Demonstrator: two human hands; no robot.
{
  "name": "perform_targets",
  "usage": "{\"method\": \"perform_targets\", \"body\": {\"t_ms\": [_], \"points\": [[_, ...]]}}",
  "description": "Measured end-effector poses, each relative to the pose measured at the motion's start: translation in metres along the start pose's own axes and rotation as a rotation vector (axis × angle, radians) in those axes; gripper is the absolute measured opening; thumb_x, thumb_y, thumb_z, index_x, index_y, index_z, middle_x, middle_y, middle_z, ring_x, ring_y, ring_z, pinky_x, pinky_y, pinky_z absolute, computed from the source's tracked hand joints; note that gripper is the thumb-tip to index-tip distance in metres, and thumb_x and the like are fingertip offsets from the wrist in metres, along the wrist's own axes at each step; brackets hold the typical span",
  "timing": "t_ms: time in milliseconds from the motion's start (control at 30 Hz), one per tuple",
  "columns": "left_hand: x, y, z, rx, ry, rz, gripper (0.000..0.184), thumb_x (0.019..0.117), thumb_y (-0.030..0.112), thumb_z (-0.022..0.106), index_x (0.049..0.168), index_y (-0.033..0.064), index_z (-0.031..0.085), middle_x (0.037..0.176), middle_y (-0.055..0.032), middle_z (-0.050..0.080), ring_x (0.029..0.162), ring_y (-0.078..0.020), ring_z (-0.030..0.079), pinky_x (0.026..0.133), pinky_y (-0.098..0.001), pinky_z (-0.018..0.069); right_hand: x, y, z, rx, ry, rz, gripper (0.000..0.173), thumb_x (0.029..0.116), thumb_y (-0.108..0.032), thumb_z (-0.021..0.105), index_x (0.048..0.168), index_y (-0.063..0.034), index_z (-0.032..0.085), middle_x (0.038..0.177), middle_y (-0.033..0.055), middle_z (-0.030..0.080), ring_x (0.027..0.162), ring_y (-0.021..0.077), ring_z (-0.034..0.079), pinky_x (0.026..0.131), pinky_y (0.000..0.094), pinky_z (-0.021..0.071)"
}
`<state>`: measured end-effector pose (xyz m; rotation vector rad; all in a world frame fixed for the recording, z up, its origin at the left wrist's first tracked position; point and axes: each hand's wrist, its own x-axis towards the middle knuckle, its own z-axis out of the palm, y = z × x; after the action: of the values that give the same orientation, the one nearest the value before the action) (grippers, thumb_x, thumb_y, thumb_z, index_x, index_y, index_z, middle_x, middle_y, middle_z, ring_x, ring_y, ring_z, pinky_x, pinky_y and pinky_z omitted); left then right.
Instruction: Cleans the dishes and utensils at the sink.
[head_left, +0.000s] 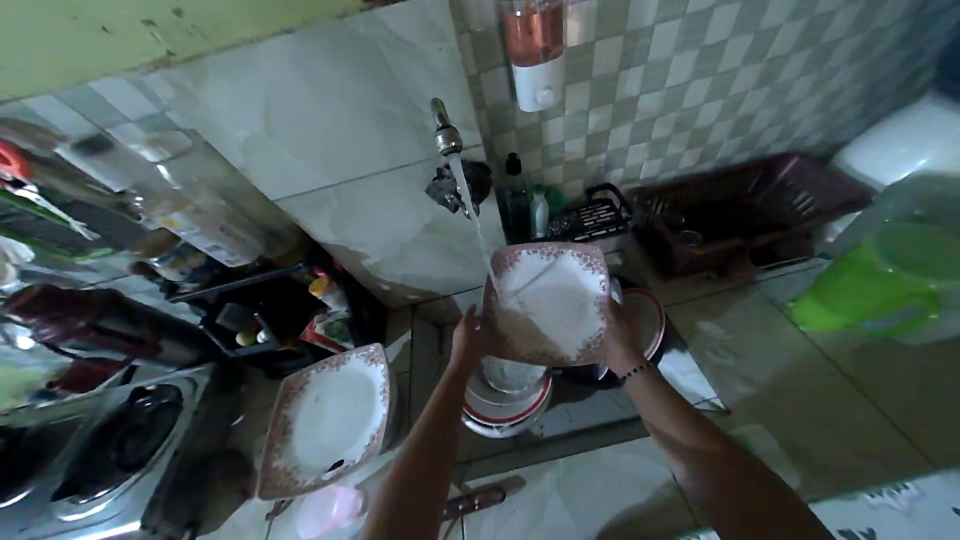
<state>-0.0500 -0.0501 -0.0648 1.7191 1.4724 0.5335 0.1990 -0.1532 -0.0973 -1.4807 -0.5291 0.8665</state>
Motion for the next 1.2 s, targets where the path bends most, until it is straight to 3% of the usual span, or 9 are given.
{"method": "perform_targets", "body": {"t_ms": [67,167,267,333,500,567,667,867,1200], "points": [[-0.002,0.009,-0.015,-0.112,-0.026,-0.075,0.038,0.108,0.025,0.052,0.134,-0.0005,0.06,0.123,-0.024,0.066,0.111,-0.0326,0.066,0.098,-0.0515,0.0528,-0.005,0.006,0.007,0.11,-0.07,0.11,0.046,0.111,-0.033,0.044,0.144,-0.0024,0.051,0.138,0.0178,0.059,0.122,0.0234,0.06,0.1,0.0441,0.0533],[-0.009,0.021,-0.036,-0.105,0.012,-0.059,0.036,0.1098,0.026,0.048,0.134,0.001,0.06,0.121,-0.0235,0.066,0.109,-0.0329,0.066,0.097,-0.0541,0.0531,-0.008,0.006,0.013,-0.051,-0.224,0.226,0.041,0.111,-0.03,0.045,0.143,-0.0046,0.049,0.121,0.0189,0.061,0.098,0.0265,0.065,0.078,0.0434,0.0582],[-0.025,0.037,-0.066,0.049,0.111,0.033,0.037,0.11,0.028,0.047,0.13,0.0005,0.062,0.114,-0.0232,0.068,0.103,-0.0352,0.067,0.093,-0.058,0.0529,-0.013,-0.017,0.008,-0.476,-0.218,0.078,0.038,0.1087,-0.02,0.049,0.143,-0.0027,0.053,0.117,0.019,0.069,0.094,0.0268,0.072,0.081,0.0422,0.0608],[-0.045,0.051,-0.087,0.214,0.164,0.119,0.034,0.1104,0.025,0.045,0.128,0.0006,0.062,0.107,-0.0242,0.068,0.095,-0.0383,0.068,0.085,-0.061,0.0544,-0.007,-0.019,-0.008,-0.655,-0.089,-0.172,0.04,0.1015,-0.024,0.062,0.135,-0.0016,0.062,0.117,0.0231,0.069,0.104,0.0367,0.068,0.094,0.0561,0.0533],[-0.08,0.057,-0.141,0.386,0.347,0.128,0.035,0.1104,0.023,0.043,0.128,-0.0019,0.062,0.111,-0.0284,0.068,0.103,-0.046,0.067,0.09,-0.0677,0.0505,0.015,-0.007,-0.043,-0.775,0.042,-0.235,0.083,0.0839,-0.03,0.084,0.148,0.0016,0.043,0.144,0.0298,0.051,0.131,0.0455,0.052,0.109,0.0612,0.0436],[-0.09,0.04,-0.164,0.351,0.408,0.047,0.038,0.1106,0.025,0.045,0.129,-0.0039,0.061,0.118,-0.0307,0.065,0.111,-0.0484,0.063,0.096,-0.0693,0.0462,0.02,0.0,-0.045,-0.837,-0.032,-0.138,0.089,0.0852,-0.026,0.083,0.154,0.0035,0.035,0.149,0.032,0.045,0.137,0.0468,0.048,0.112,0.0623,0.0398],[-0.11,-0.002,-0.193,0.196,0.515,-0.084,0.037,0.1087,0.022,0.05,0.135,-0.0022,0.057,0.123,-0.0309,0.063,0.112,-0.0465,0.063,0.095,-0.0671,0.047,0.018,-0.001,-0.037,-0.881,-0.116,-0.011,0.06,0.0987,-0.016,0.064,0.151,0.002,0.04,0.133,0.0302,0.059,0.115,0.0436,0.064,0.095,0.0601,0.0519],[-0.152,-0.09,-0.221,0.027,0.652,-0.438,0.04,0.1086,0.025,0.051,0.137,-0.0023,0.056,0.124,-0.0311,0.062,0.11,-0.0433,0.063,0.094,-0.0629,0.0495,0.0,-0.035,-0.031,-0.998,-0.045,-0.156,0.055,0.0987,-0.013,0.061,0.147,0.0077,0.045,0.138,0.0346,0.054,0.128,0.0487,0.055,0.107,0.0635,0.0425],[-0.174,-0.199,-0.238,-0.061,0.721,-0.448,0.033,0.1037,0.02,0.059,0.13,0.0004,0.064,0.116,-0.0218,0.068,0.101,-0.0304,0.068,0.092,-0.0528,0.0532,-0.037,-0.112,-0.06,-0.945,0.073,-0.315,0.052,0.1043,-0.011,0.05,0.153,0.0027,0.039,0.14,0.0375,0.051,0.132,0.0531,0.05,0.108,0.0673,0.0387]]}}
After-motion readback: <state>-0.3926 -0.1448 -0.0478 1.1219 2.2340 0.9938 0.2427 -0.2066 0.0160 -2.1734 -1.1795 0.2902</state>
